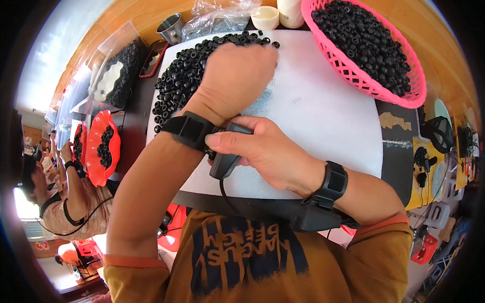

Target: Insert small clear plastic pins into black rubber grommets and sort the pieces.

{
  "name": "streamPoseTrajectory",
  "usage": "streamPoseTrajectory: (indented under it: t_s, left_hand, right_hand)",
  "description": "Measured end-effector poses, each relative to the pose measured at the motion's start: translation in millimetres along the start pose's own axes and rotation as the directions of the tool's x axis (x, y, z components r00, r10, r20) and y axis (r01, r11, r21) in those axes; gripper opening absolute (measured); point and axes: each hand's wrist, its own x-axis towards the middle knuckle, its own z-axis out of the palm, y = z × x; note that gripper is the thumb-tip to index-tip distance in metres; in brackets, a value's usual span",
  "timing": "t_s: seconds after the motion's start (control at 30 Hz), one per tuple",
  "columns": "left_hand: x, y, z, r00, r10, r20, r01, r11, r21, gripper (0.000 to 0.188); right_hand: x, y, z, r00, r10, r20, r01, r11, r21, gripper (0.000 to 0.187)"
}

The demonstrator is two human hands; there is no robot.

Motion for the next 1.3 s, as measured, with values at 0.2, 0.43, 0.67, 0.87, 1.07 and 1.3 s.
streamPoseTrajectory:
  t_s: [0.2,0.43,0.67,0.87,1.07,1.3]
  left_hand:
    - [9,-9,-22,0.500,-0.643,0.581,0.065,-0.640,-0.765,0.013]
    - [-6,-20,-42,0.722,-0.485,0.494,-0.317,-0.866,-0.387,0.010]
    - [-34,-5,-75,0.603,-0.600,0.525,-0.070,-0.696,-0.715,0.015]
    - [-80,-18,-67,0.410,-0.841,0.353,0.132,-0.329,-0.935,0.015]
    - [-89,-19,-47,0.365,-0.798,0.480,0.045,-0.500,-0.865,0.015]
    - [-48,-29,-44,0.567,-0.537,0.625,-0.324,-0.843,-0.430,0.013]
  right_hand:
    - [-5,5,7,0.995,-0.072,0.068,0.078,0.993,-0.089,0.038]
    - [-15,6,18,0.991,-0.030,0.131,0.057,0.976,-0.211,0.048]
    - [-10,28,2,0.935,-0.275,0.223,0.351,0.792,-0.499,0.055]
    - [4,-16,-13,0.997,-0.078,0.014,0.079,0.973,-0.217,0.030]
    - [5,-24,-27,0.989,-0.063,-0.137,0.013,0.939,-0.343,0.025]
    - [19,-2,-12,0.978,0.042,0.203,-0.023,0.995,-0.094,0.066]
